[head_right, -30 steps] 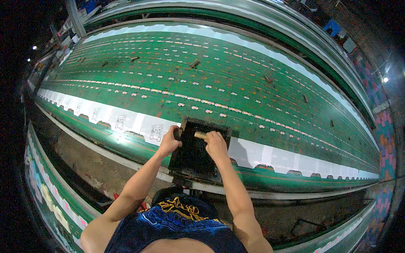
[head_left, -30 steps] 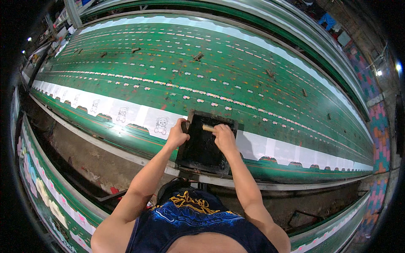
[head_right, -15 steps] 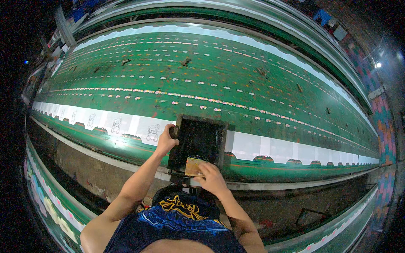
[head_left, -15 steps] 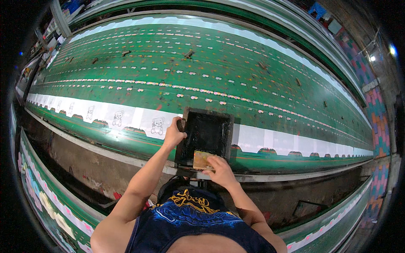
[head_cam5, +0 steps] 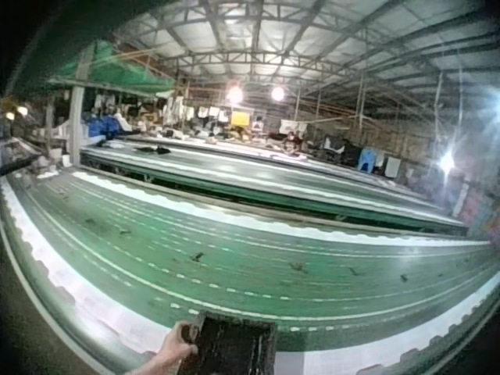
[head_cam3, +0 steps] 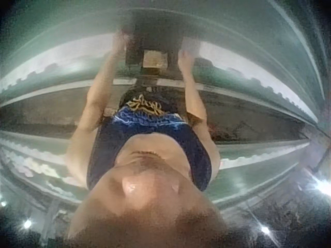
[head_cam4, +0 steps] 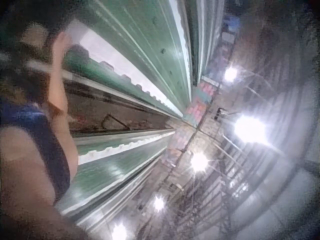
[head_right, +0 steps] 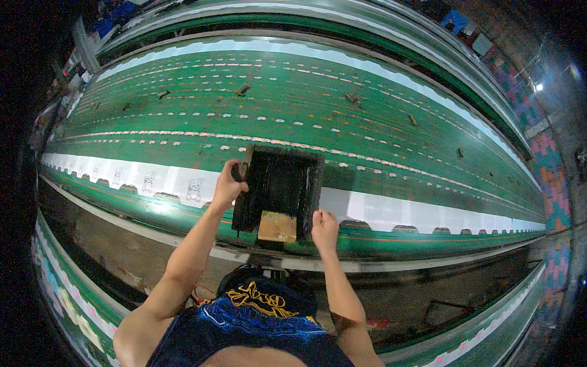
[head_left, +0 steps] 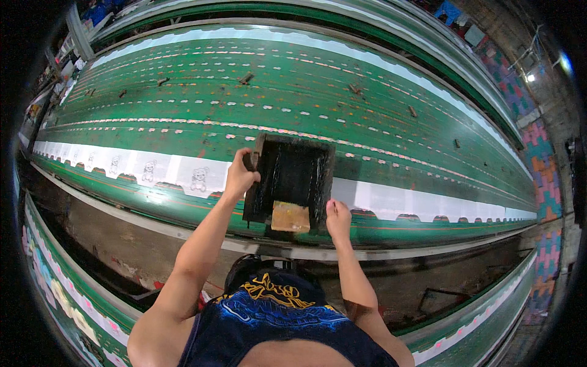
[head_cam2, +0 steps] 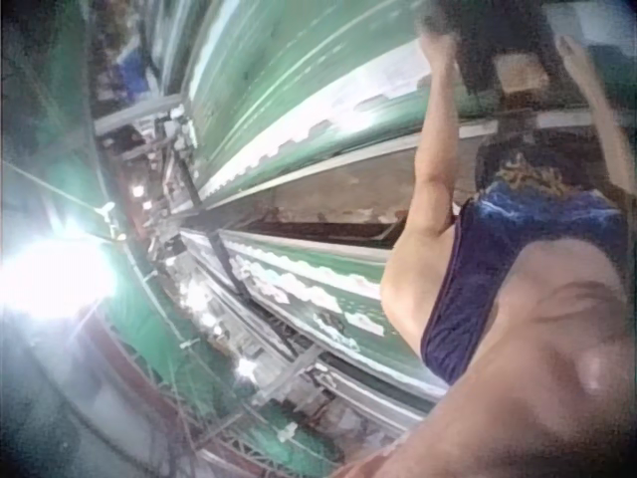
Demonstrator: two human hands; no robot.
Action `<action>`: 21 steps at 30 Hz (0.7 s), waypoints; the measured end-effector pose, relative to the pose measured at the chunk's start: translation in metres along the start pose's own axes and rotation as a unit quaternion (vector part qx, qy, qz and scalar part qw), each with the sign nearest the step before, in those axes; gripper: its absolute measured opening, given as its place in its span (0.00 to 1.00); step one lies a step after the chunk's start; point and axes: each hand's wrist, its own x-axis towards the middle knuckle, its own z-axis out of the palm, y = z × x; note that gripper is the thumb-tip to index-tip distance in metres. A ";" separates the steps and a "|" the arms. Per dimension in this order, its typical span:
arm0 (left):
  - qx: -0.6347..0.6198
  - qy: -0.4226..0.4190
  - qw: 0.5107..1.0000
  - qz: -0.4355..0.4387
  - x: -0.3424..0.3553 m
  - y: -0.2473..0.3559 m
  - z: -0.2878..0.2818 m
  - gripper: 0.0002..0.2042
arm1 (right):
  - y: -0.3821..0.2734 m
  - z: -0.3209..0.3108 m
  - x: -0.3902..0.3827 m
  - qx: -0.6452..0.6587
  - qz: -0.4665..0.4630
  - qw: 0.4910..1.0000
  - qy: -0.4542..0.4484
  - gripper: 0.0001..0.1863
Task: The person holds a screen printing frame over a long green textile and uses a squeegee to spread ink across the screen, repeatedly moving the frame along the fabric to print a pattern. The person adjusts the frame and repositions it multiple times to continue the print run.
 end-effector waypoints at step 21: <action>0.057 0.000 0.998 -0.037 -0.066 0.017 0.144 0.36 | 0.118 -0.115 0.016 -0.006 0.062 0.994 -0.089 0.18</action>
